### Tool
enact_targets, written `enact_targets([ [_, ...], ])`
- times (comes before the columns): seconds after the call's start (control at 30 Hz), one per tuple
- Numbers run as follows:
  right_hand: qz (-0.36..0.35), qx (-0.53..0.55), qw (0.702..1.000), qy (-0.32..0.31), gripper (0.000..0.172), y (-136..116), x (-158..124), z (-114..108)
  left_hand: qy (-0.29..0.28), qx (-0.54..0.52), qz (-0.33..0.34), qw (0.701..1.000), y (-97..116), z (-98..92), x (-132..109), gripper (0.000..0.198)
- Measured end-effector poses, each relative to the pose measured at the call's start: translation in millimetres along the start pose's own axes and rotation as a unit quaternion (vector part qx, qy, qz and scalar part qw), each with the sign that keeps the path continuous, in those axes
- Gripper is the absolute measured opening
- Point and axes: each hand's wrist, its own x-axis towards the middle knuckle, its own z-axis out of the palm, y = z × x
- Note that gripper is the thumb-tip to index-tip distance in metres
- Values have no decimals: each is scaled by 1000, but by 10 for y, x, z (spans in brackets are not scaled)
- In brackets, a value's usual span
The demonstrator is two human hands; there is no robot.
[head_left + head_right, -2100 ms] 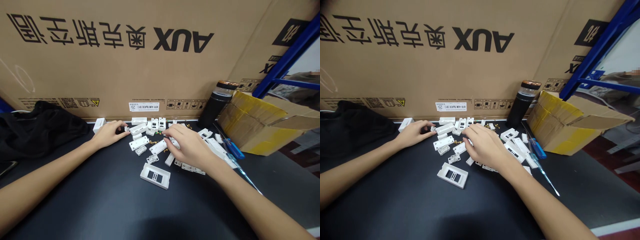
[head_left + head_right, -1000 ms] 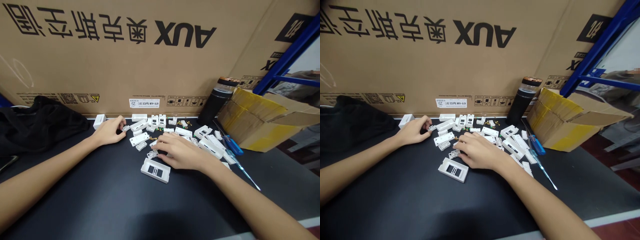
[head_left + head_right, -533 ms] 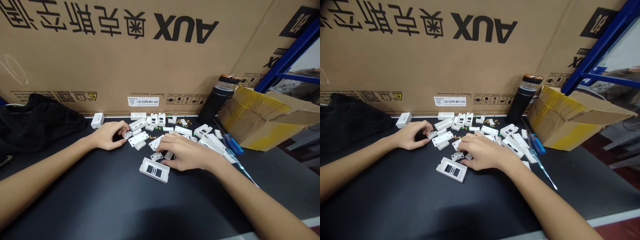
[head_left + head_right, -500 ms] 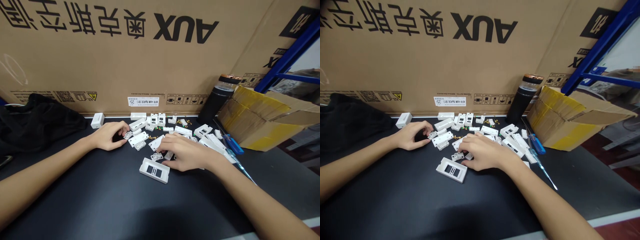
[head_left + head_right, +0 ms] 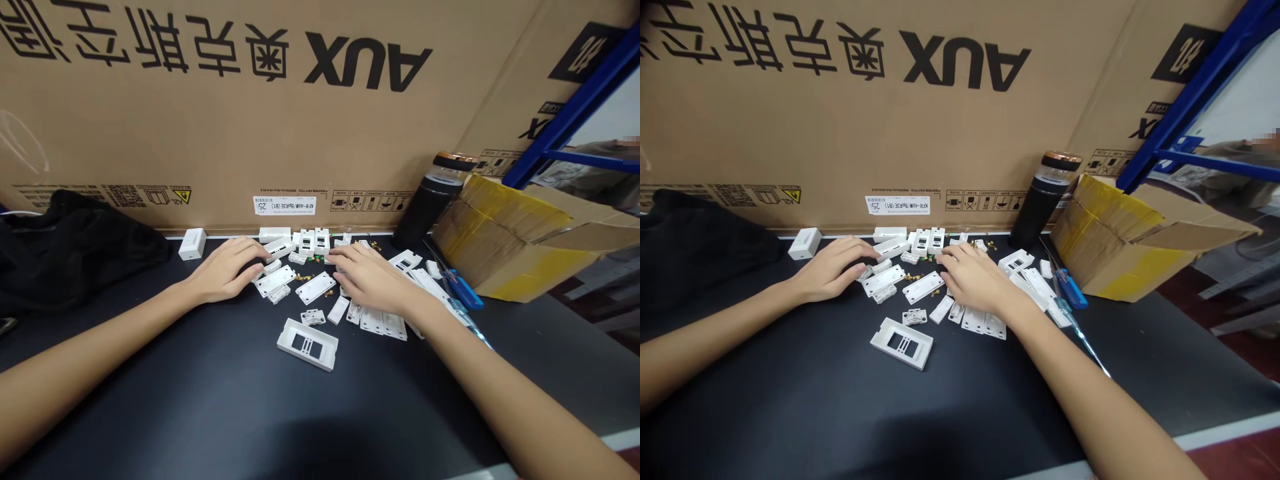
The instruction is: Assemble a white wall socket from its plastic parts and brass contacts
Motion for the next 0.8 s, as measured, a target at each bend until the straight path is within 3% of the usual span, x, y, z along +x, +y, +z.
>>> enact_targets([
  [0.17,31,-9,999,-26,40,131,-7,51,3,4,-28,1000,-26,19,-20,35],
  [0.6,-1,80,996,-41,28,325,-58,-128,17,39,-88,995,-69,68,-20,36],
  [0.67,-7,77,996,-46,24,358,-76,-172,41,52,-79,995,-62,42,-23,32],
  [0.8,-3,69,996,-64,23,459,-117,-194,145,107,-11,984,-13,-42,-50,19],
])
